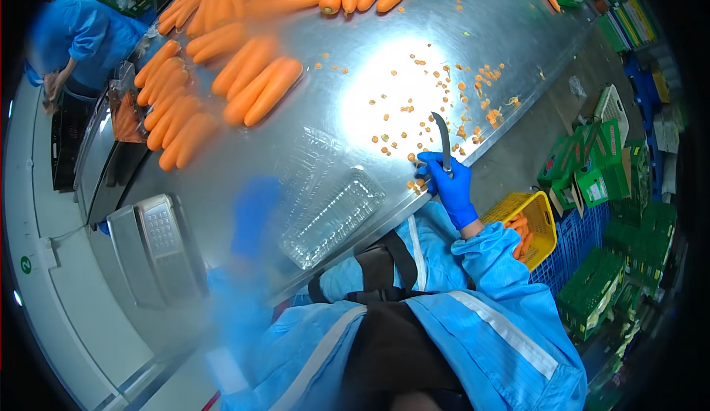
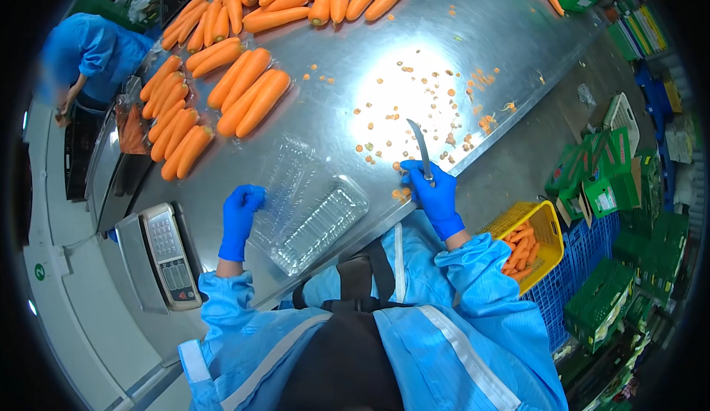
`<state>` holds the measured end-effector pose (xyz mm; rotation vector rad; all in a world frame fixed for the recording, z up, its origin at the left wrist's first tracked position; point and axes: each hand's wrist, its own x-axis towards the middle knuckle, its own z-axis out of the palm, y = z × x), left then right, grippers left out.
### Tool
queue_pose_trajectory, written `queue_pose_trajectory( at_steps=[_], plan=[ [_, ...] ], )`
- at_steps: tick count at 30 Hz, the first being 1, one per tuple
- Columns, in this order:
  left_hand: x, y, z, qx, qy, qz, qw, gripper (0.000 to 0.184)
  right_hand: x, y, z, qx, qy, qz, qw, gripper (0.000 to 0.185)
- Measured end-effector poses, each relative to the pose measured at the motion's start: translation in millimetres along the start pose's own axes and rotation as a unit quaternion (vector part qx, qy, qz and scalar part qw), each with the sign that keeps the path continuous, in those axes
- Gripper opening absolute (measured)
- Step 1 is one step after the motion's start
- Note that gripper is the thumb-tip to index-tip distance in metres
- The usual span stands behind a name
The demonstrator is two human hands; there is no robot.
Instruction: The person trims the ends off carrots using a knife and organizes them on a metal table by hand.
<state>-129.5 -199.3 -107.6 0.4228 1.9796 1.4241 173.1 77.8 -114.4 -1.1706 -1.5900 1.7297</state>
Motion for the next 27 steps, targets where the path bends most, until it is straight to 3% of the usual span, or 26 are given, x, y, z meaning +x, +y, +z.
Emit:
queue_pose_trajectory(
  at_steps=[4, 7, 9, 16, 19, 22, 24, 27],
  plan=[
    [29.2, 12.3, -29.0, 0.133, -0.002, 0.026, 0.991, 0.013, -0.6, -0.7, -1.1, -0.006, -0.003, 0.007, 1.0, 0.02],
    [17.9, 38.9, -36.3, 0.076, 0.038, 0.072, 0.994, 0.013, 0.0, 0.8, -0.6, 0.006, -0.004, 0.015, 1.0, 0.02],
    [40.5, 5.3, -71.8, 0.173, 0.052, 0.08, 0.98, 0.014, -0.2, 0.4, -1.5, 0.005, -0.009, 0.022, 1.0, 0.021],
    [80.5, -9.7, -113.8, 0.447, 0.175, 0.189, 0.857, 0.014, -0.6, -5.6, -3.0, -0.015, -0.018, 0.027, 0.999, 0.021],
    [94.6, -18.7, -129.0, 0.375, 0.169, 0.185, 0.893, 0.024, -1.0, -11.4, -0.7, -0.017, -0.023, 0.039, 0.999, 0.022],
    [84.8, 3.4, -96.4, 0.475, 0.252, 0.28, 0.795, 0.032, 0.0, -6.3, -2.4, -0.007, -0.026, 0.046, 0.999, 0.022],
    [61.9, 21.1, -61.0, 0.486, 0.216, 0.306, 0.79, 0.032, -2.0, -7.9, -4.4, 0.003, -0.031, 0.053, 0.998, 0.022],
    [27.9, 4.2, -13.1, 0.44, 0.064, 0.274, 0.853, 0.033, -2.5, -16.2, -3.2, -0.001, -0.034, 0.042, 0.999, 0.021]
  ],
)
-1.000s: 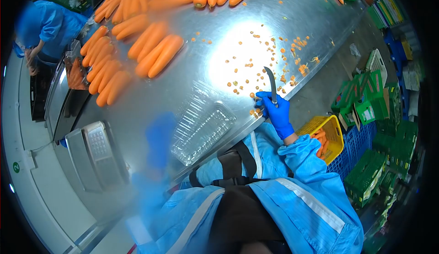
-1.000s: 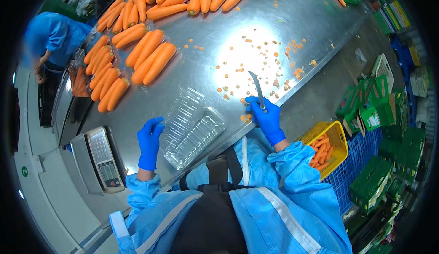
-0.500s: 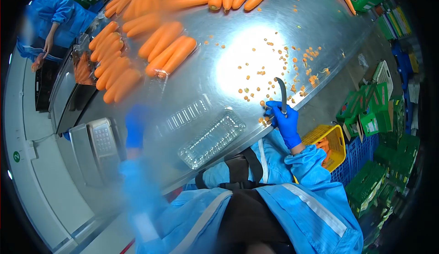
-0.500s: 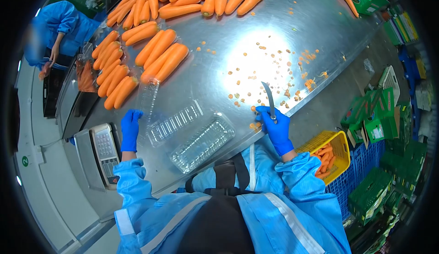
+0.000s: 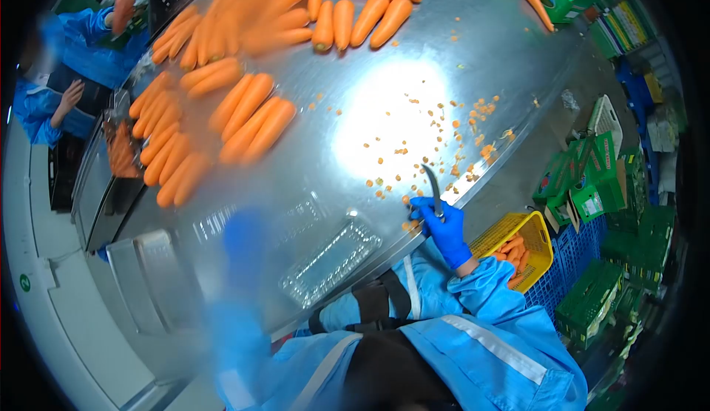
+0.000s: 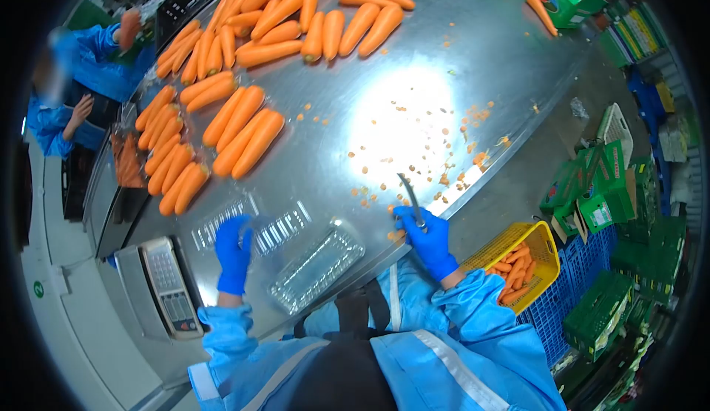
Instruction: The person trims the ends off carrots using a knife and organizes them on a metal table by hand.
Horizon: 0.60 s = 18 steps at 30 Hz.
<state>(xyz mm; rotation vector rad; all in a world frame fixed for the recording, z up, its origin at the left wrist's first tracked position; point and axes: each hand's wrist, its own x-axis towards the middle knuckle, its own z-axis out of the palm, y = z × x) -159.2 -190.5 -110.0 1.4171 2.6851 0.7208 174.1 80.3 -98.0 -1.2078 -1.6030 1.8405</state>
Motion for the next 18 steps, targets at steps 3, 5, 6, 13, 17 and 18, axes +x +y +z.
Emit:
queue_pose_trajectory(
  at_steps=[3, 5, 6, 13, 17, 18],
  plan=[
    [-16.4, 31.9, 9.4, 0.011, -0.025, 0.028, 0.999, 0.035, -0.7, 3.9, -1.8, -0.013, -0.008, 0.008, 1.0, 0.022],
    [-9.9, 38.3, 12.6, 0.034, -0.034, 0.01, 0.999, 0.036, 0.4, 3.1, -1.6, -0.02, -0.008, 0.016, 1.0, 0.022],
    [-2.3, 47.4, 4.2, 0.042, -0.061, -0.021, 0.997, 0.036, 0.2, 1.2, -1.2, -0.026, -0.008, 0.023, 0.999, 0.023],
    [127.7, 92.0, 4.4, -0.184, 0.044, -0.037, 0.981, 0.041, 4.4, -5.8, -5.2, -0.061, -0.037, 0.049, 0.996, 0.028],
    [236.1, 92.7, 69.7, -0.32, 0.044, -0.077, 0.943, 0.041, 12.1, -14.0, -8.2, -0.096, -0.062, 0.07, 0.991, 0.026],
    [261.1, 111.1, 69.0, -0.356, 0.016, -0.094, 0.93, 0.041, 13.0, -18.4, -9.5, -0.097, -0.07, 0.092, 0.989, 0.026]
  ],
)
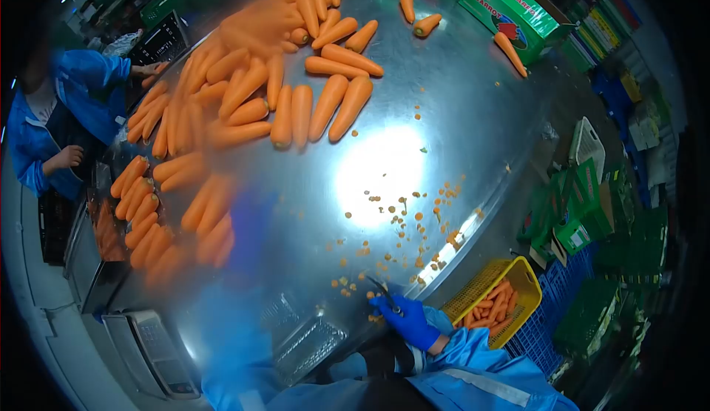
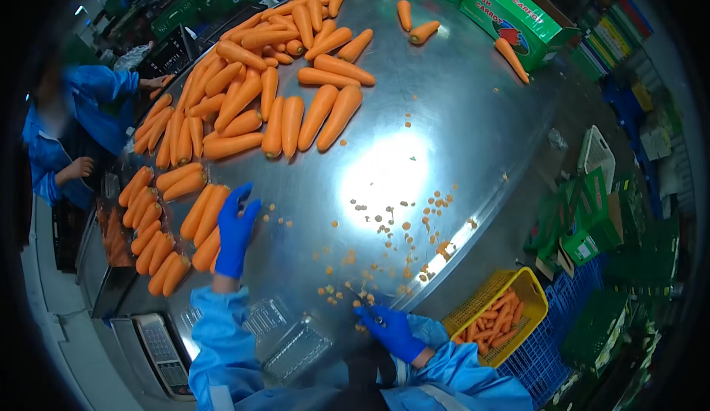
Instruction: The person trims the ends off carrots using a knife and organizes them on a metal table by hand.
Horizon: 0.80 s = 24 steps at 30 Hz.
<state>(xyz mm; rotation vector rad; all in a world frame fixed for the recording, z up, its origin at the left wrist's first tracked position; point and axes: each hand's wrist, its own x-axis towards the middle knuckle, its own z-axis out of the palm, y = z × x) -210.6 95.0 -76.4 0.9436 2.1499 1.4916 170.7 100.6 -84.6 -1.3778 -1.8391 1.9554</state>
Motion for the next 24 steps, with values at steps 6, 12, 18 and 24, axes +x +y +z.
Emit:
queue_pose_trajectory(
  at_steps=[6, 12, 18, 24],
  plan=[
    [117.9, 15.0, 98.8, 0.105, -0.083, 0.041, 0.99, 0.062, 5.6, 16.4, -14.0, -0.011, -0.084, -0.085, 0.993, 0.026],
    [170.6, 11.7, 200.4, 0.297, -0.024, 0.081, 0.951, 0.1, 6.6, 57.2, -19.1, -0.008, -0.182, -0.132, 0.974, 0.031],
    [165.7, 59.5, 223.1, 0.436, -0.081, -0.071, 0.893, 0.12, 6.2, 37.6, -32.4, -0.002, -0.222, -0.147, 0.964, 0.034],
    [133.1, 50.2, 173.0, 0.051, -0.225, -0.12, 0.966, 0.101, 3.9, 45.9, -24.1, -0.005, -0.182, -0.178, 0.967, 0.034]
  ],
)
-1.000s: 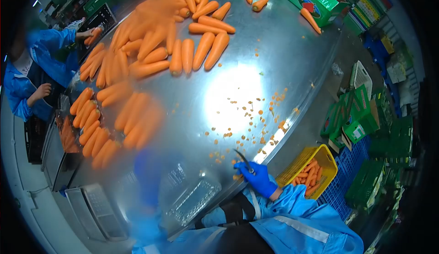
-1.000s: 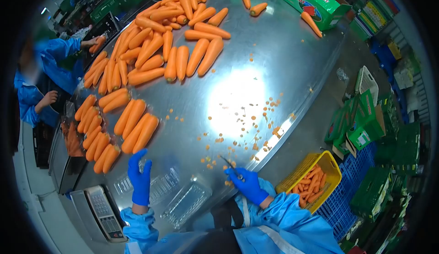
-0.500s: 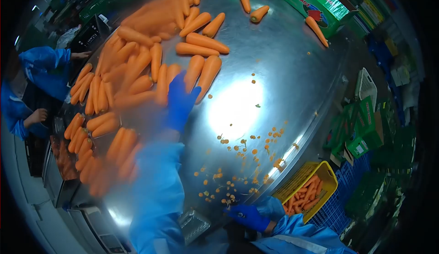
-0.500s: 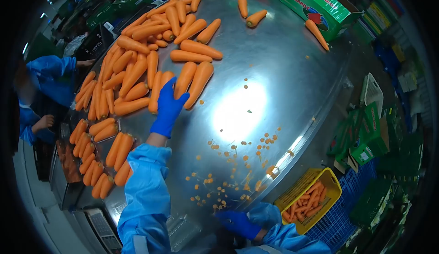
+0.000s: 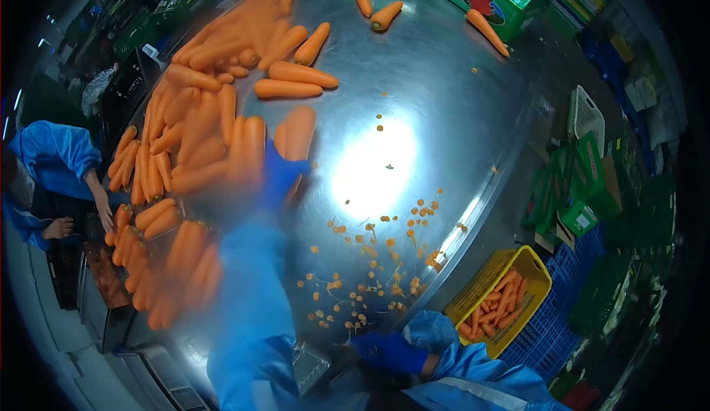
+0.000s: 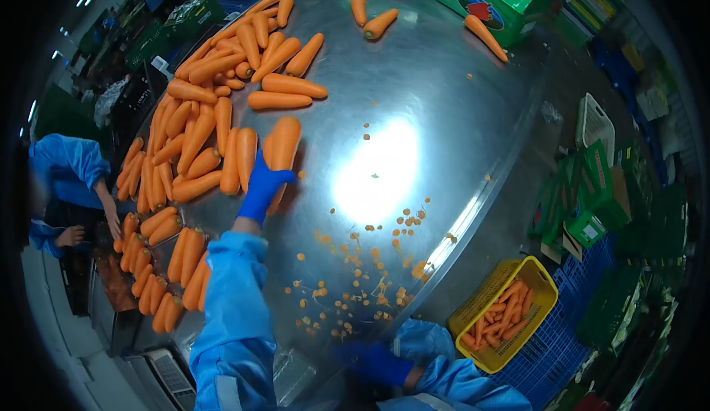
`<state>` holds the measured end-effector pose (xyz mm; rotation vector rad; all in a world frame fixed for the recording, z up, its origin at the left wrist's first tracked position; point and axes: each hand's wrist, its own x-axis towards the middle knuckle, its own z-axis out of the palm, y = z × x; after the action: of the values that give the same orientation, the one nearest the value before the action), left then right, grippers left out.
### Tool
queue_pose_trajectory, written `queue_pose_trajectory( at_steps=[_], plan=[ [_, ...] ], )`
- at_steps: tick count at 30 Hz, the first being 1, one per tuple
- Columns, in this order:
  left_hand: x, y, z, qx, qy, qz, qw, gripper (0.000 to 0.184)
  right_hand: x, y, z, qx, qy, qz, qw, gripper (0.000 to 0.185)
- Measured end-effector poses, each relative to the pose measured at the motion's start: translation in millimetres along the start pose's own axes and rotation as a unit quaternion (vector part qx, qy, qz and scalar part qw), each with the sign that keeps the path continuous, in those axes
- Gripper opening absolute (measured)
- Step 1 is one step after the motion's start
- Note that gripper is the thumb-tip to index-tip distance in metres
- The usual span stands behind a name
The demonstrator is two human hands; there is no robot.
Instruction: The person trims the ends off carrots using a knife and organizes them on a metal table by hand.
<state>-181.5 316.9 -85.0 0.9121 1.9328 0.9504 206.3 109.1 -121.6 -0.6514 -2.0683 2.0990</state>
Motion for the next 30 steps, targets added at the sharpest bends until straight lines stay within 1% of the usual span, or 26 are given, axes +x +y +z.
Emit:
queue_pose_trajectory(
  at_steps=[1, 2, 3, 4, 6, 9, 12, 14, 15, 16, 18, 19, 20, 21, 23, 24, 25, 27, 28, 30],
  plan=[
    [-15.3, -19.1, -3.9, -0.177, -0.058, -0.02, 0.982, 0.098, 0.2, -0.6, 3.3, 0.013, 0.021, 0.01, 1.0, 0.033],
    [-30.8, -38.2, -7.8, -0.343, -0.108, -0.06, 0.931, 0.094, 1.1, -1.4, 6.2, 0.025, 0.039, 0.02, 0.999, 0.033],
    [-55.2, -46.6, -7.7, -0.439, -0.126, -0.046, 0.888, 0.093, 3.8, -3.9, 7.4, 0.037, 0.057, 0.029, 0.997, 0.032],
    [-79.6, -54.9, -7.6, -0.53, -0.148, -0.037, 0.834, 0.092, 5.1, -9.9, 8.3, 0.037, 0.067, 0.036, 0.996, 0.031],
    [-137.5, -31.9, 0.8, -0.624, -0.171, 0.031, 0.762, 0.093, 9.9, -24.4, 2.2, 0.031, 0.082, 0.051, 0.995, 0.029],
    [-193.2, -50.3, -1.6, -0.669, -0.149, 0.018, 0.728, 0.095, 21.3, -38.0, 6.0, 0.172, 0.156, 0.131, 0.964, 0.026],
    [-235.3, -46.7, -0.1, -0.647, -0.144, 0.056, 0.746, 0.094, 33.1, -43.2, 5.1, 0.199, 0.171, 0.145, 0.954, 0.038],
    [-257.3, -50.1, -0.5, -0.612, -0.117, 0.012, 0.782, 0.093, 46.9, -58.3, 18.2, 0.251, 0.203, 0.001, 0.947, 0.053],
    [-269.5, -51.9, 1.9, -0.593, -0.106, -0.013, 0.798, 0.093, 51.9, -66.7, 27.4, 0.275, 0.221, -0.07, 0.933, 0.061],
    [-280.9, -50.2, 8.8, -0.613, -0.09, -0.032, 0.784, 0.088, 56.5, -75.0, 31.8, 0.247, 0.217, -0.083, 0.941, 0.067],
    [-298.6, -42.6, 29.1, -0.551, -0.082, 0.003, 0.83, 0.068, 58.1, -87.0, 36.0, 0.187, 0.218, -0.105, 0.952, 0.082],
    [-308.3, -42.8, 38.2, -0.52, -0.082, 0.018, 0.85, 0.059, 53.0, -87.1, 36.7, 0.182, 0.232, -0.075, 0.953, 0.084],
    [-316.2, -52.2, 43.7, -0.479, -0.068, -0.004, 0.875, 0.074, 47.5, -86.6, 36.0, 0.176, 0.247, -0.045, 0.952, 0.087],
    [-319.0, -46.2, 52.4, -0.425, -0.073, 0.022, 0.902, 0.074, 40.8, -85.6, 34.2, 0.167, 0.263, -0.017, 0.95, 0.089],
    [-330.3, -30.7, 78.7, -0.322, -0.085, 0.078, 0.94, 0.075, 19.7, -75.2, 32.1, 0.27, 0.264, -0.02, 0.926, 0.092],
    [-332.6, -35.2, 95.4, -0.29, -0.102, 0.092, 0.947, 0.075, 5.9, -66.5, 33.5, 0.321, 0.267, -0.019, 0.909, 0.093],
    [-337.9, -31.1, 113.6, -0.252, -0.092, 0.122, 0.956, 0.076, -4.2, -54.6, 32.9, 0.314, 0.308, -0.057, 0.896, 0.093],
    [-352.4, -16.4, 146.4, -0.171, -0.081, 0.185, 0.964, 0.078, -23.1, -31.5, 31.2, 0.296, 0.396, -0.136, 0.859, 0.092],
    [-364.9, -1.1, 163.4, -0.194, -0.112, 0.203, 0.953, 0.081, -40.3, -41.8, 26.7, 0.285, 0.434, -0.137, 0.843, 0.088],
    [-383.3, 1.5, 203.2, -0.064, -0.138, 0.298, 0.942, 0.083, -84.4, -28.1, 23.3, 0.431, 0.449, -0.074, 0.779, 0.081]
  ],
)
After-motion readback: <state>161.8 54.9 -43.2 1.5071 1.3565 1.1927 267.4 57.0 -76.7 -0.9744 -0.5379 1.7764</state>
